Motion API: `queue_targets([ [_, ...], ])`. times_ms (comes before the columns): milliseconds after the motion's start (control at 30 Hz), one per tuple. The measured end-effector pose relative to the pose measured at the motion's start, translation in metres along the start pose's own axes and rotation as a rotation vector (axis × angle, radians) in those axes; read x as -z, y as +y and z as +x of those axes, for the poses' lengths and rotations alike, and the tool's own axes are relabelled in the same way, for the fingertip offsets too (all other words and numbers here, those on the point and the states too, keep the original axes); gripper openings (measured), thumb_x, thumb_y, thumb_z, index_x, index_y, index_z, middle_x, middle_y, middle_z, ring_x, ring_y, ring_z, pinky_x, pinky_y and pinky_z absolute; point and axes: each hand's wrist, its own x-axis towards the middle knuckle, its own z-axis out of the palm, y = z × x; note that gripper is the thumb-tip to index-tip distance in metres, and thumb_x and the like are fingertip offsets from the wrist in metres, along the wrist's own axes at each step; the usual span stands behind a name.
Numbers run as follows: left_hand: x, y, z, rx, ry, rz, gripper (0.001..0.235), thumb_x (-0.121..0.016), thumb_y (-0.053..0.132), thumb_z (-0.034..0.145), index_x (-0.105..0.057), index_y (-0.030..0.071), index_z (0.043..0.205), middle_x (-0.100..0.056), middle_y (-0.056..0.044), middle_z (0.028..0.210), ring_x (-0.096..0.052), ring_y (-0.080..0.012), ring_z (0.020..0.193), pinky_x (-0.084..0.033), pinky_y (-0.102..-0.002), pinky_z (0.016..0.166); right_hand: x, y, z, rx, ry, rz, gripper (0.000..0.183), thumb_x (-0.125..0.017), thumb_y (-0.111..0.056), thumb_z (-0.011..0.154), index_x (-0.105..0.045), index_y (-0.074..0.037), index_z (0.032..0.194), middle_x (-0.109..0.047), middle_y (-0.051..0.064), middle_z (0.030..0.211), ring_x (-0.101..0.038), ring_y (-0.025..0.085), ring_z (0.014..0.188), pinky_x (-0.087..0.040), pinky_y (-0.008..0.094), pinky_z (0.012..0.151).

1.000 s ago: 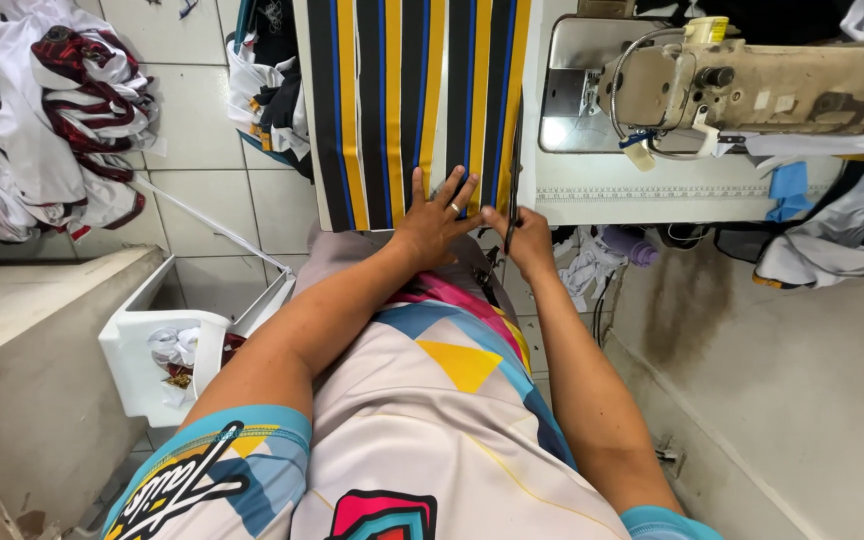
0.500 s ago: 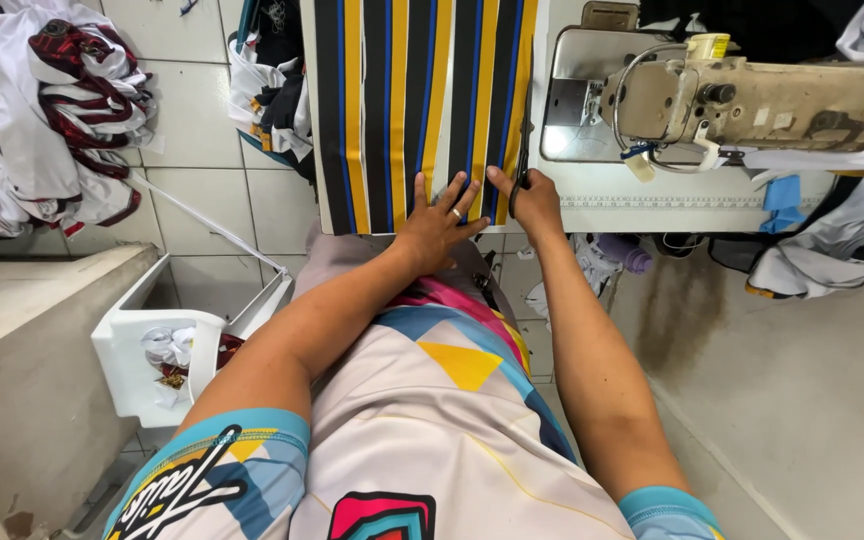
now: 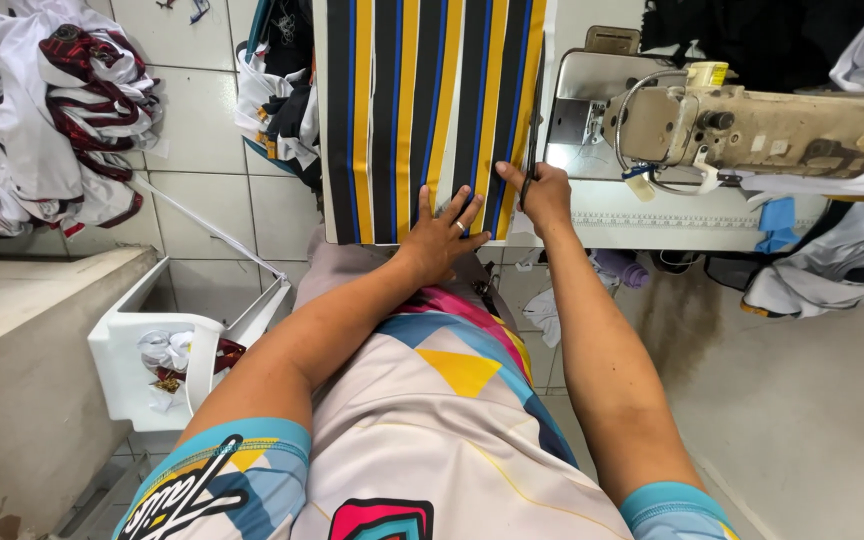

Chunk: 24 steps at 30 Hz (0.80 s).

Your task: Cutting long strips of striped fabric using scissors on a work table in a factory setting.

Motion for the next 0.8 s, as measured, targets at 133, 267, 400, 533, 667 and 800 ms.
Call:
queue_targets([
  [133,-0.007,0.000,0.004,0.003,0.025,0.002,0.082,-0.068,0.049,0.081,-0.027,0.035,0.151,0.005,-0.015,0.160,0.006,-0.0405,0.146,-0.009,-0.080,0.103,0.003,-0.015,0.010,-0.024,-0.053,0.020,0.054,-0.084,-0.053,0.076,-0.054,-0.008,0.069,-0.049,0.004,0.052,-0.056,0.014,0.045,-0.043,0.022,0.044],
  [267,-0.007,0.000,0.004,0.000,0.015,-0.021,0.082,-0.070,0.048,0.081,-0.027,0.035,0.150,0.005,-0.015,0.161,0.007,-0.0397,0.146,-0.009,-0.079,0.104,0.005,-0.013,0.034,0.012,-0.037,-0.007,0.059,-0.082,-0.062,0.077,-0.056,-0.010,0.070,-0.051,0.003,0.054,-0.058,0.013,0.047,-0.044,0.022,0.045],
  [400,-0.007,-0.001,0.004,-0.001,0.013,-0.024,0.082,-0.071,0.047,0.080,-0.028,0.035,0.150,0.004,-0.015,0.161,0.007,-0.0395,0.146,-0.009,-0.079,0.104,0.007,-0.003,0.044,0.002,-0.039,0.056,0.051,-0.085,-0.048,0.079,-0.055,-0.007,0.070,-0.048,0.003,0.052,-0.055,0.013,0.042,-0.041,0.020,0.042],
  [533,-0.008,0.000,0.004,0.006,0.029,-0.019,0.083,-0.072,0.048,0.079,-0.030,0.036,0.149,0.004,-0.015,0.161,0.006,-0.0397,0.146,-0.010,-0.079,0.104,0.012,-0.051,0.026,0.000,-0.072,0.035,0.051,-0.082,-0.051,0.080,-0.055,-0.008,0.071,-0.048,0.003,0.053,-0.056,0.012,0.044,-0.039,0.020,0.041],
  [667,-0.004,-0.001,0.001,0.012,0.033,-0.026,0.081,-0.072,0.047,0.079,-0.032,0.036,0.149,0.003,-0.014,0.161,0.005,-0.0389,0.147,-0.010,-0.078,0.104,0.010,-0.054,0.039,0.030,-0.041,0.046,0.049,-0.082,-0.048,0.081,-0.055,-0.009,0.070,-0.047,0.002,0.051,-0.055,0.011,0.042,-0.038,0.019,0.039],
  [800,-0.003,0.000,-0.002,0.022,0.041,0.002,0.081,-0.072,0.050,0.079,-0.032,0.036,0.149,0.001,-0.013,0.161,0.003,-0.0384,0.147,-0.011,-0.077,0.105,0.012,-0.048,0.043,0.037,-0.054,0.052,0.047,-0.083,-0.044,0.081,-0.056,-0.008,0.070,-0.047,0.003,0.051,-0.054,0.011,0.041,-0.038,0.018,0.038],
])
